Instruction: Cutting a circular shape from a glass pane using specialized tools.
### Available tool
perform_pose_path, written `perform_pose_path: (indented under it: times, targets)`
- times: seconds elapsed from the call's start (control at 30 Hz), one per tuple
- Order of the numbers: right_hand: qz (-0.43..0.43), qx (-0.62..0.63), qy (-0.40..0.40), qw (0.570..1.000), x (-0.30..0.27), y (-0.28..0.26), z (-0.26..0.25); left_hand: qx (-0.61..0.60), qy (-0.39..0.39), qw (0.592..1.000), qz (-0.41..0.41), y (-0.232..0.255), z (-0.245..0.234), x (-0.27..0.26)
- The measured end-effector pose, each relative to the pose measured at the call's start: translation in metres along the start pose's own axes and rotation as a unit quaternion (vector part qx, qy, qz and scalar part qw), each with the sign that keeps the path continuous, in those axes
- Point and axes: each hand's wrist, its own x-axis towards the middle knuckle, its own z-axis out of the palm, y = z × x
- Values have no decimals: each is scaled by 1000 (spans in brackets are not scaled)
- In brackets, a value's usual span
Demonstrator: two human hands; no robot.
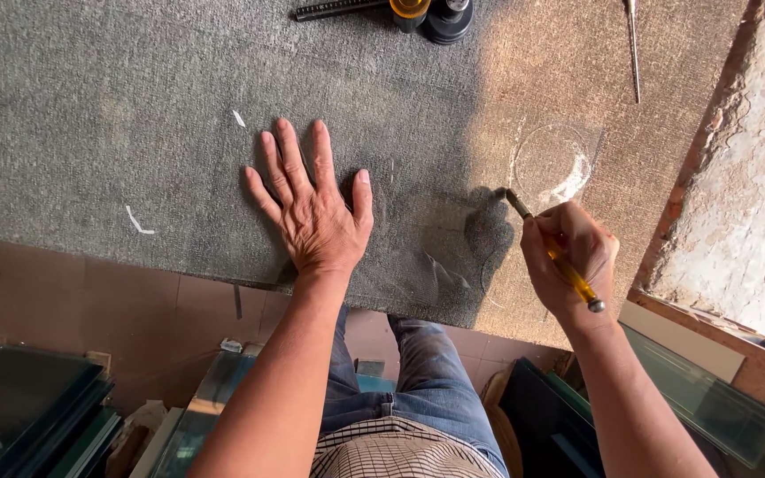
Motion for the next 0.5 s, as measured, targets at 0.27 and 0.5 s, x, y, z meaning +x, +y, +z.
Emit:
perform_pose_path:
  times: [0.27, 0.5]
  targets:
    - [48, -24, 75, 996, -37, -13, 21, 9, 1, 1000, 2, -1, 0, 0]
    - [80, -52, 109, 989, -64, -30, 32, 11, -19, 1000, -2, -2, 0, -1]
